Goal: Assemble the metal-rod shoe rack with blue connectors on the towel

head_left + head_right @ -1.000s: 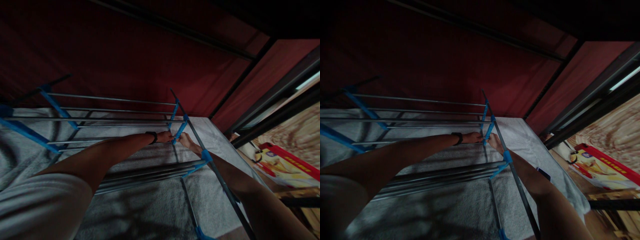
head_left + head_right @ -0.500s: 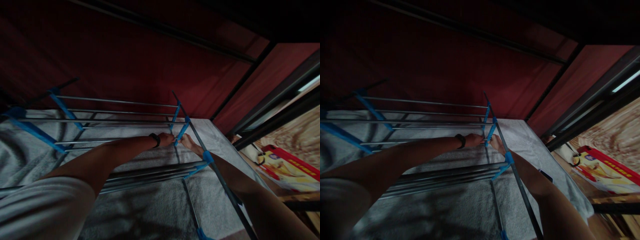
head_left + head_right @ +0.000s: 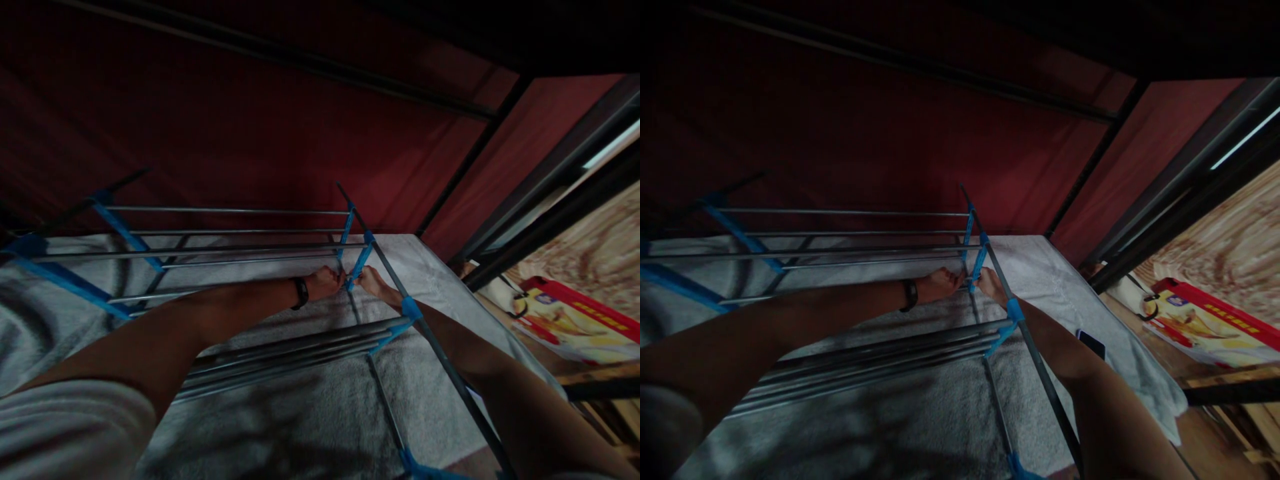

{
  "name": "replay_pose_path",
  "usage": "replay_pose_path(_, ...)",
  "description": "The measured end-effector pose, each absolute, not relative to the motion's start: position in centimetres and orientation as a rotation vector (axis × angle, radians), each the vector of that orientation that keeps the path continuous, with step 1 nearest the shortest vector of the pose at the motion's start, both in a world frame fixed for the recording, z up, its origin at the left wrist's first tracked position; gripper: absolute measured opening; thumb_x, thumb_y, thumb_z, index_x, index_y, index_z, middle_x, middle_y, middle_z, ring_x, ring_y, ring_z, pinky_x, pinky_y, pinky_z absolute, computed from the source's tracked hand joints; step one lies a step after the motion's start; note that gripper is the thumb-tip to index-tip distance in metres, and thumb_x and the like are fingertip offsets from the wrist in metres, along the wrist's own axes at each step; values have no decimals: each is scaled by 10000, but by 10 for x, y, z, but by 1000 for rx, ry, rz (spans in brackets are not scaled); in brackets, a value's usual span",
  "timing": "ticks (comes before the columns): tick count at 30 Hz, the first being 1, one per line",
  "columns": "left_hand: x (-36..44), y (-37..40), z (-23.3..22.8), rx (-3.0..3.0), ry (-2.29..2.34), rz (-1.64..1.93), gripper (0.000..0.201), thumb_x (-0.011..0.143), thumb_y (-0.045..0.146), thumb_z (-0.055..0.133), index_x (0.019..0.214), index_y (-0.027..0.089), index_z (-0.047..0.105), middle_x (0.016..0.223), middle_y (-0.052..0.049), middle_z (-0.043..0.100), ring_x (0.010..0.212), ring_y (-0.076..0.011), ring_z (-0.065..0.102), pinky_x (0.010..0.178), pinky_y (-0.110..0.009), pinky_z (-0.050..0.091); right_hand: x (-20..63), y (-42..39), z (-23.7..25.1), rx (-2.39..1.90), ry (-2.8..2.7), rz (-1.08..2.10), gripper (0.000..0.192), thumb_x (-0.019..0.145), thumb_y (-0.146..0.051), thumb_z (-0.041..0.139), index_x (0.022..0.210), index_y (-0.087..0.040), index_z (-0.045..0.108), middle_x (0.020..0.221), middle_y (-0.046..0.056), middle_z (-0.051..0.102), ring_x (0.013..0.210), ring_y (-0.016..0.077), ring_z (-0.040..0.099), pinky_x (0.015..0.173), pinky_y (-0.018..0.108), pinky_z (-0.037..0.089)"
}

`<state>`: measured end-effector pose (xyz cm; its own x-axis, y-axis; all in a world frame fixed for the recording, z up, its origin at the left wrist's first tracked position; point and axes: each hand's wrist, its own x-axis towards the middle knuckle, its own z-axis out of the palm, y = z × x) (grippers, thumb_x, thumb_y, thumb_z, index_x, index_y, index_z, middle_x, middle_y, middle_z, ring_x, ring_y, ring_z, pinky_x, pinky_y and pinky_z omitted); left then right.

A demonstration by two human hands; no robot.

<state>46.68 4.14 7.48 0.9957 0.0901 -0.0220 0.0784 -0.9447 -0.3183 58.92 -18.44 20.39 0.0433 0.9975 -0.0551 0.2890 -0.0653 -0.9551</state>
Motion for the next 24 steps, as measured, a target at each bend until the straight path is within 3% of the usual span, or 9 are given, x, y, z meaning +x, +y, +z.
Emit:
replay_pose_path(3,466,39,77,-2808,-111,49,462,913,2,257,1346,-82,395,972,-243,682,841,-292,650,697,-416,415,579,-205,229,-1498,-1255,1163,427,972,-435,500,1390,-362,552,1454,-16,525,1464,284,303,1233,530,166)
replay_pose_path(6,465,38,80,-2815,-99,44,464,905,-8,259,1344,-79,390,985,-252,673,847,-291,647,710,-425,423,576,-209,237,-1462,-1255,1145,471,941,-415,571,1408,-362,535,1485,-37,488,1491,276,236,1250,501,69)
replay_pose_path(10,464,38,84,-2842,-89,43,472,917,12,230,1350,-89,388,991,-267,663,846,-288,632,707,-422,418,575,-207,240,-1488,-1255,1142,523,872,-456,657,1381,-380,562,1481,-50,491,1494,304,214,1243,517,77)
replay_pose_path(20,465,44,82,-2937,-83,63,453,930,22,231,1338,-80,396,960,-249,670,793,-261,613,707,-386,393,575,-206,239,-1524,-1356,1094,484,930,-512,539,1377,-332,588,1395,-20,580,1493,297,225,1245,504,44)
replay_pose_path(24,466,45,82,-2970,-91,65,440,939,38,270,1349,-58,397,959,-227,675,781,-245,606,696,-358,372,571,-203,239,-1552,-1357,1092,476,956,-502,489,1405,-357,553,1376,-33,593,1485,290,250,1240,522,112)
